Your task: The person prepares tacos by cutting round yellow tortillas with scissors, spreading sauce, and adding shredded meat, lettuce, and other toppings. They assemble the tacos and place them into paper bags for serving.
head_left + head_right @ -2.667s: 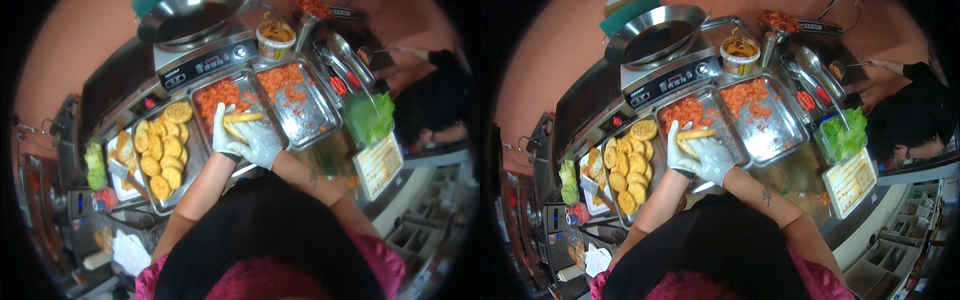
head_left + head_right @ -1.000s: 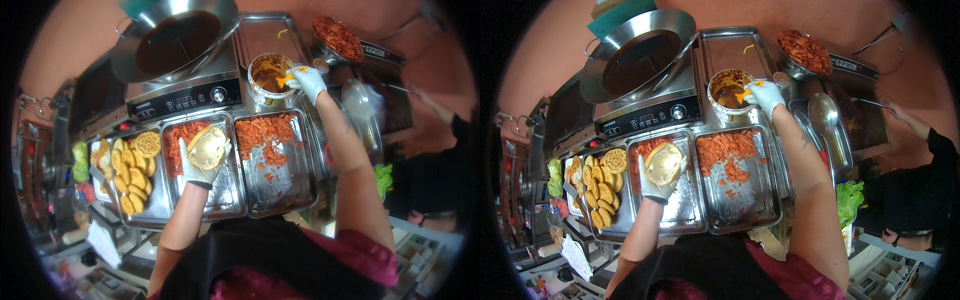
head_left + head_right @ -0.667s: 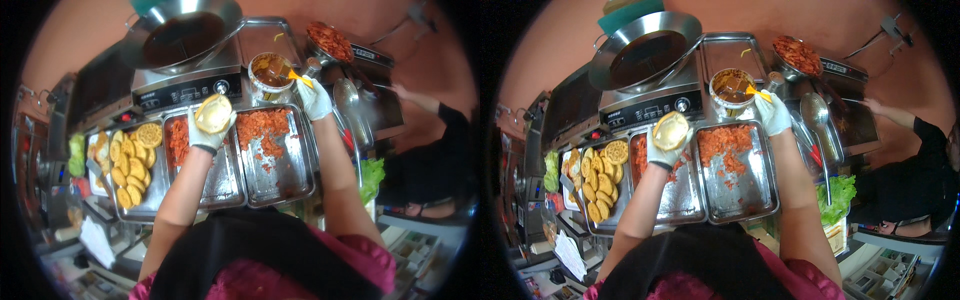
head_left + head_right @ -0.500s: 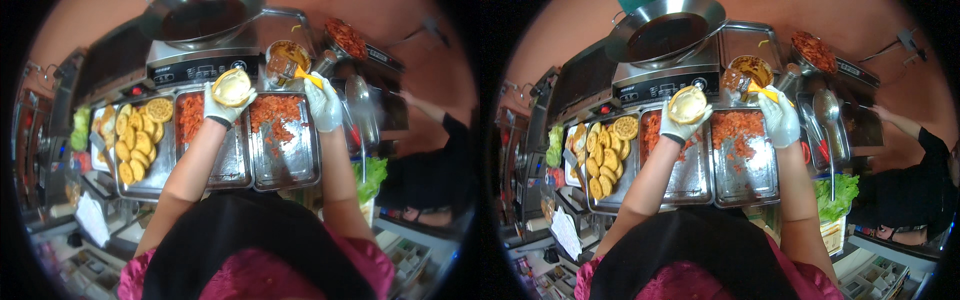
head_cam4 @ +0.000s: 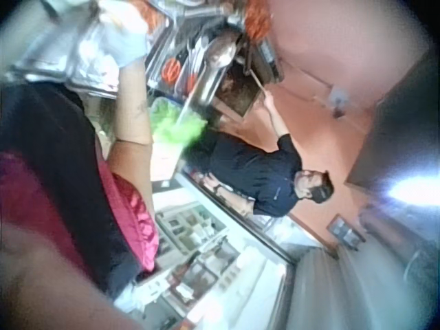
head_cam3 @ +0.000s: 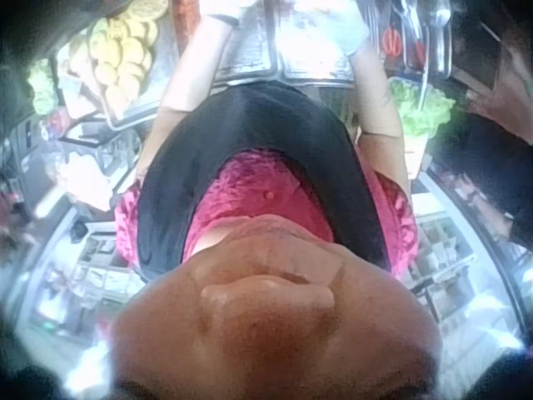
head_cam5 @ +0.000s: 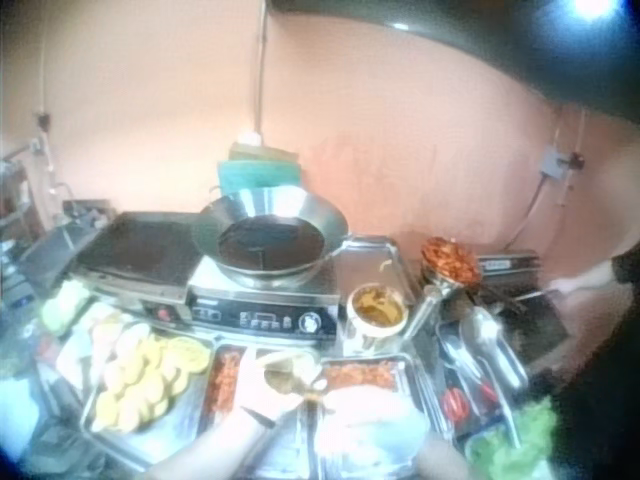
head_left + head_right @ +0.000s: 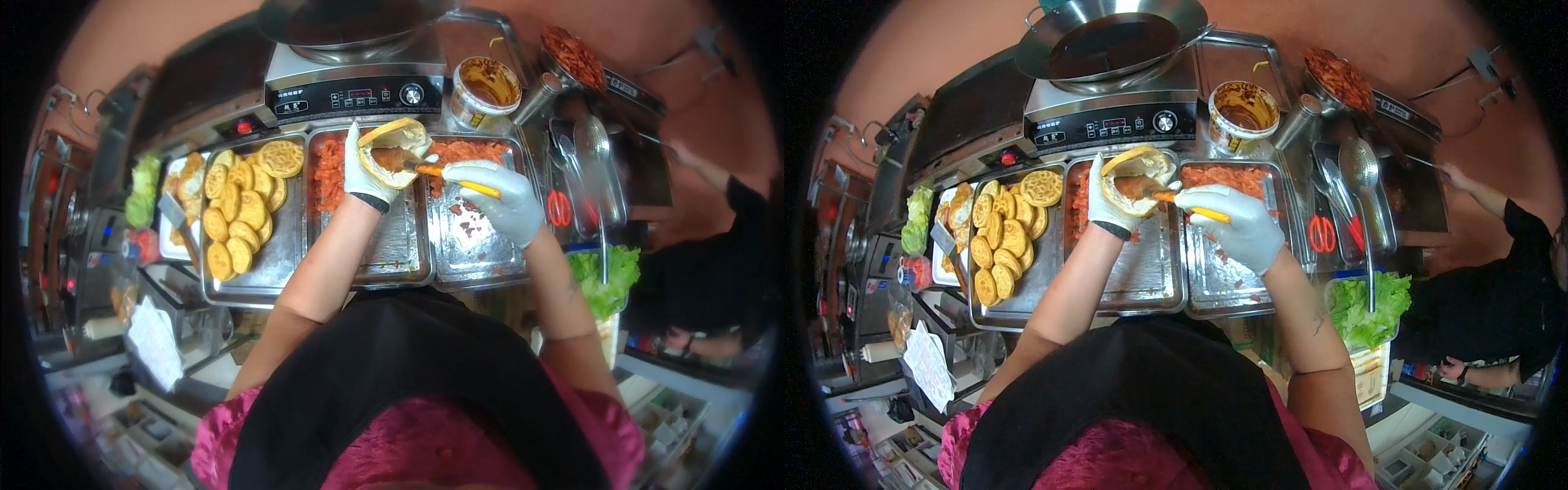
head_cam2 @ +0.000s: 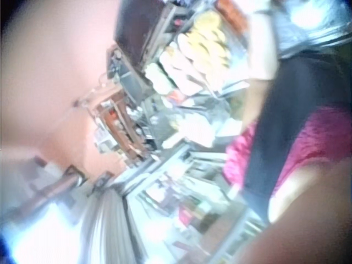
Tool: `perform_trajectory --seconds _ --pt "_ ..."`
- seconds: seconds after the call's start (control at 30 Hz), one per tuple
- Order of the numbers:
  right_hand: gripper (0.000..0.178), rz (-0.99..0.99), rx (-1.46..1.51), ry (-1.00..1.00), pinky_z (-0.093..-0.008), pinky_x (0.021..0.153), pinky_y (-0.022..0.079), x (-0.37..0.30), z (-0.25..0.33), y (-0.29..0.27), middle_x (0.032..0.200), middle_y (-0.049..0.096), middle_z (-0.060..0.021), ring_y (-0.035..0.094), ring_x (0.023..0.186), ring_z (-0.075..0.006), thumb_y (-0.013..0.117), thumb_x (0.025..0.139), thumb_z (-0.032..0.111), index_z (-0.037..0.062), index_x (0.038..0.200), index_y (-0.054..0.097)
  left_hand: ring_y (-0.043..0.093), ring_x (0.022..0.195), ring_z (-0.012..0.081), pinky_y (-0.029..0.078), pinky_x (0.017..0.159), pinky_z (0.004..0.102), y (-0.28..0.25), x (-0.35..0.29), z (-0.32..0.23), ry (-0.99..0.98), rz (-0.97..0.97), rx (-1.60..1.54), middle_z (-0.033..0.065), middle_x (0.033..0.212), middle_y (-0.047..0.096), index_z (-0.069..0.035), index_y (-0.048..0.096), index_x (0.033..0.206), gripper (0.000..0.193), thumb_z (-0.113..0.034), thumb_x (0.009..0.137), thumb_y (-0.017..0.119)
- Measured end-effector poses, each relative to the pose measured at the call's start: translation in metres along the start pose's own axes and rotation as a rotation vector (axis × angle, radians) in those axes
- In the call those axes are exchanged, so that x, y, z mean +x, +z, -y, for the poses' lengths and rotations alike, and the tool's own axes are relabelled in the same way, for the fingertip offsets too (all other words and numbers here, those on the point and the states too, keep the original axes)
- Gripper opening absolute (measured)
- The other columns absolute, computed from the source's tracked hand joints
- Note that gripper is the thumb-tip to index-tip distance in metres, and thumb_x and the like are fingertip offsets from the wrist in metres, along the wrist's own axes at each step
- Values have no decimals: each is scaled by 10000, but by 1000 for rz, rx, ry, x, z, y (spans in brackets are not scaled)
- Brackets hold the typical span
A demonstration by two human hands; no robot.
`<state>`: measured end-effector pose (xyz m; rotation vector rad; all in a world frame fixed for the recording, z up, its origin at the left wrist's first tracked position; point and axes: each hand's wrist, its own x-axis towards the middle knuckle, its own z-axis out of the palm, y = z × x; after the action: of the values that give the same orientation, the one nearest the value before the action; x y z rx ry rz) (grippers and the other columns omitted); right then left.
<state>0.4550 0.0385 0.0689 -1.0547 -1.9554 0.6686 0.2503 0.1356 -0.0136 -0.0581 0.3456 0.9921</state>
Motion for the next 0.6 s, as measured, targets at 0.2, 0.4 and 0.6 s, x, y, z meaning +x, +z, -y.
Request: perform_trajectory --seconds 0.2,0.4,0.6 --pt "331 -89 63 -86 -349 905 539 6 6 47 1138 707 -141 684 1036 -286 735 839 16 24 1169 711 514 1270 456 426 1042 675 0 -10 -6 -36 42 4 257 1416 476 -13 432 1439 882 -728 922 432" --pt "279 -63 89 -27 -340 862 550 1 3 25 1100 715 -131 700 992 -260 715 872 29 25 1151 715 548 1242 420 450 1034 641 0 -15 -21 14 8 44 242 1386 518 -49 492 1398 720 -624 970 416" --pt "262 -159 28 -37 -328 860 544 18 4 35 1080 703 -151 690 971 -260 692 891 24 24 1152 709 567 1229 386 494 994 595 -20 -16 5 -14 -48 30 198 1387 544 -90 535 1387 617 -536 985 395"
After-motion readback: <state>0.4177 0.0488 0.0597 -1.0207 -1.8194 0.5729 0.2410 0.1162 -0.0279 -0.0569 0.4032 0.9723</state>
